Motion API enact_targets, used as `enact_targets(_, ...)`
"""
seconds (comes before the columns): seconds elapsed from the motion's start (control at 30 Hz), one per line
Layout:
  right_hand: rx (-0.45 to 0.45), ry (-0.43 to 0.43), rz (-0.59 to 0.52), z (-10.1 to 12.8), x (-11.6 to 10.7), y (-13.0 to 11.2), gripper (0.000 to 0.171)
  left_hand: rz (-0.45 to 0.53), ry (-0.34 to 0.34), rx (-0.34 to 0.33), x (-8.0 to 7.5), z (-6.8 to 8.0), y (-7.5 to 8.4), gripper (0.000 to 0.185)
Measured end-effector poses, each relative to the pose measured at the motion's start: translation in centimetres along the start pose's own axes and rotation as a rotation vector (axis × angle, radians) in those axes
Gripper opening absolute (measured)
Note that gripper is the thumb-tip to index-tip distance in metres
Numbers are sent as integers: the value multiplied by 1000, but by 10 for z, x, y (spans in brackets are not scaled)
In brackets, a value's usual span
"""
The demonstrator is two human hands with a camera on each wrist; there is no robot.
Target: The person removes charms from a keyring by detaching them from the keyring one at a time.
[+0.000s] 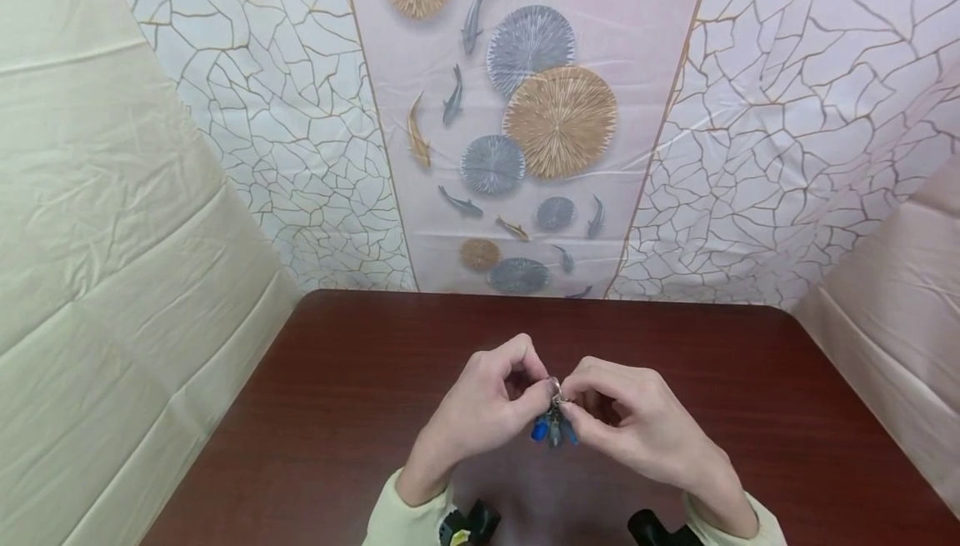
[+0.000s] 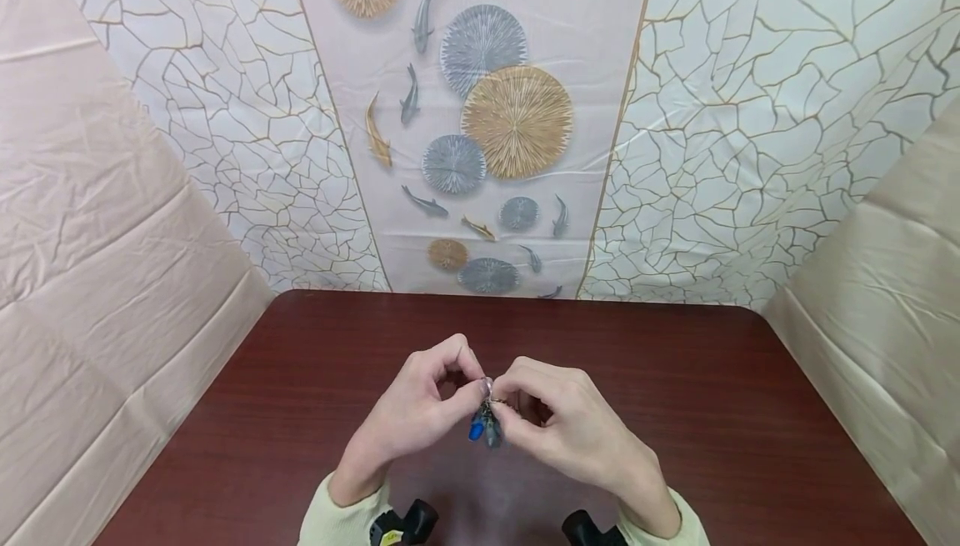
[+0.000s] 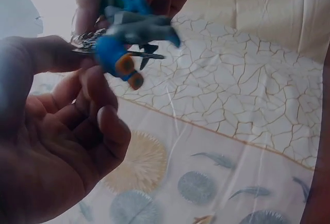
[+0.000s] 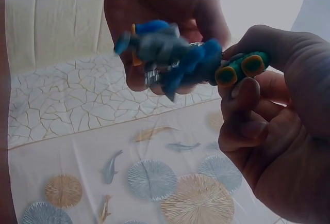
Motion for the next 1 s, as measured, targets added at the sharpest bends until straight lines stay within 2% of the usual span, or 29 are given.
enact_targets(0.1, -9, 5, -11, -1, -2, -1, 33, -41, 16, 96, -3, 0, 7, 10)
enact_targets(0.23, -14, 8, -18, -2, -3, -3, 36, -117, 74, 208, -9, 2, 17, 10)
enact_targets(0.37, -9, 11, -14, -2, -4, -5, 38, -136, 122, 254, -14, 5, 22, 8)
enact_targets(0.5, -2, 19, -23, -2, -5, -6, 38, -126, 144, 249, -16, 7, 22, 9)
enact_targets(0.77, -7, 30, -64, -2, -5, -7, 33, -72, 146, 192, -15, 6, 19, 7)
enact_targets(1.0, -32, 46, -97, -4, -5, -9, 25, -11, 124, 112, -11, 4, 14, 8)
Point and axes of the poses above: each hand's wrist, its own z-axis away from the middle knuckle, its own x-axis out of the palm, y = z × x, the point moved 9 cm from there along -z, towards the middle knuckle, and after that the axes turned 11 degrees about -z, right-handed, at the moved point
